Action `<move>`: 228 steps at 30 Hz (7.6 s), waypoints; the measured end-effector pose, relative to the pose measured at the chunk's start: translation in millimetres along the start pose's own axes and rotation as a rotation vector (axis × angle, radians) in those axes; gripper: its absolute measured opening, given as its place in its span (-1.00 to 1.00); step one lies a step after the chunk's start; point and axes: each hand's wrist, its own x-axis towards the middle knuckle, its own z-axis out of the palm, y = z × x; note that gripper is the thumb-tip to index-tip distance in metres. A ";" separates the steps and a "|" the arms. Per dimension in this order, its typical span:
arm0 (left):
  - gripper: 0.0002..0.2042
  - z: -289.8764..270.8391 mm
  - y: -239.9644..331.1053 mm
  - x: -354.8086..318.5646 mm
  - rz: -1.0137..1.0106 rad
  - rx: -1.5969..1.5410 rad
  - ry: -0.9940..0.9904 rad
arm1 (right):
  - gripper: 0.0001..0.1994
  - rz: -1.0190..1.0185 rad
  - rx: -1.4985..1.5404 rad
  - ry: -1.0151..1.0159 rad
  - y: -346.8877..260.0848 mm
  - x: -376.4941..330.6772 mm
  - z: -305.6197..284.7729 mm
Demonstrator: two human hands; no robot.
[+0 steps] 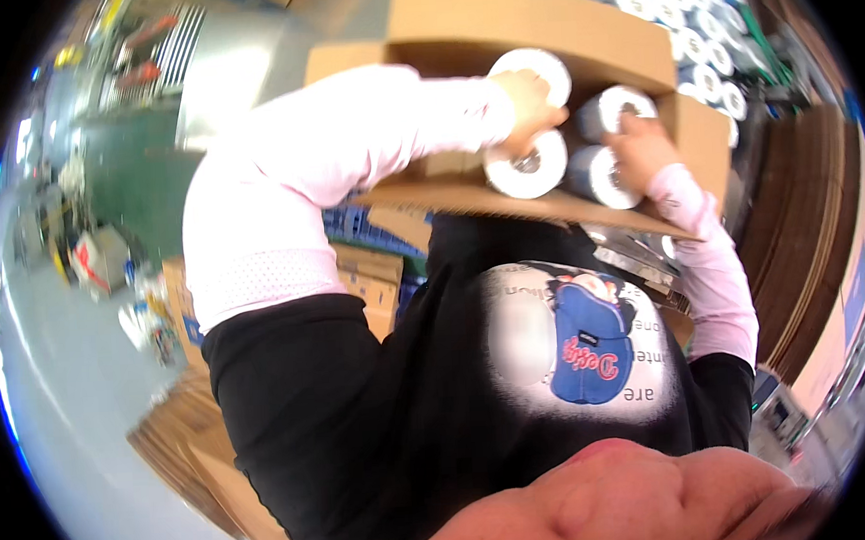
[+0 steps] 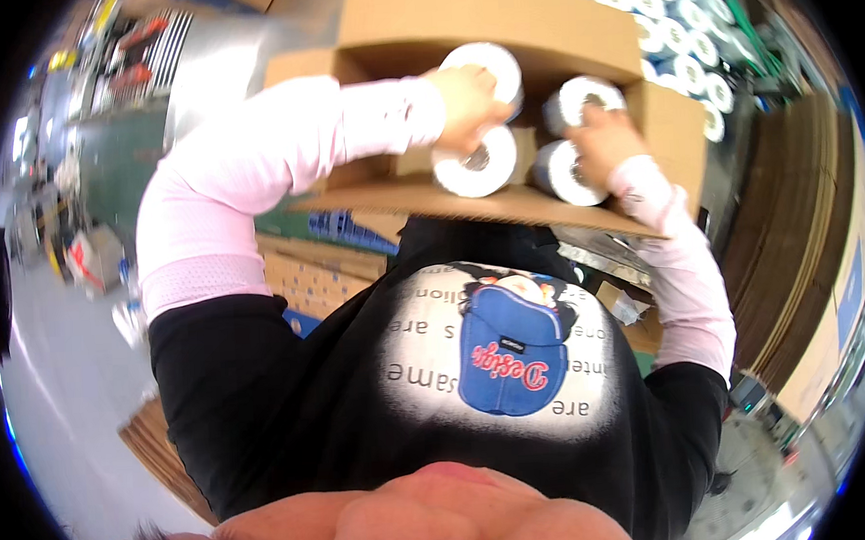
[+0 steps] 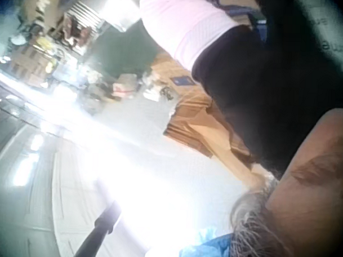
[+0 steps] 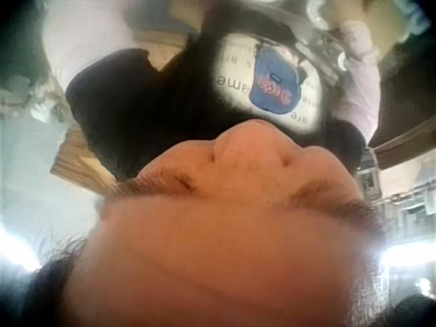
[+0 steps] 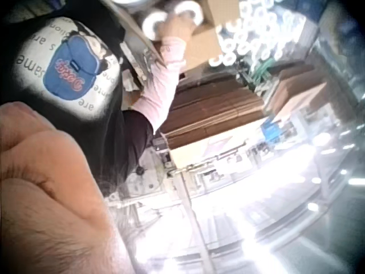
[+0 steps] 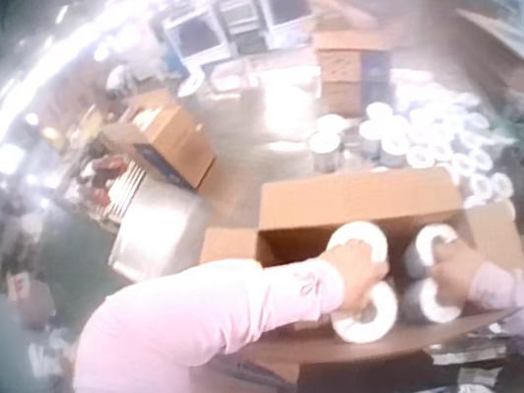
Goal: The person folds cardboard boxes into shape and packs several paper rolls into each box before moving them aside on the packing table.
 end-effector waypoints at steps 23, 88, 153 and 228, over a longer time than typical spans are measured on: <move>-0.25 202.8 51.0 106.1 0.098 0.111 -0.228 | -0.89 0.229 0.563 0.715 2.3 4.1 -18.8; -0.82 41.5 32.0 -140.4 -0.546 0.117 1.028 | -0.65 1.861 0.649 0.164 -62.8 -61.9 221.4; -0.83 44.4 -11.6 -145.4 -0.168 -0.101 0.970 | -0.60 1.404 0.052 -0.328 -22.0 -86.6 266.1; -0.71 -63.0 -25.9 50.8 -0.094 -0.119 0.084 | -0.56 -0.255 0.350 0.020 27.3 107.2 28.9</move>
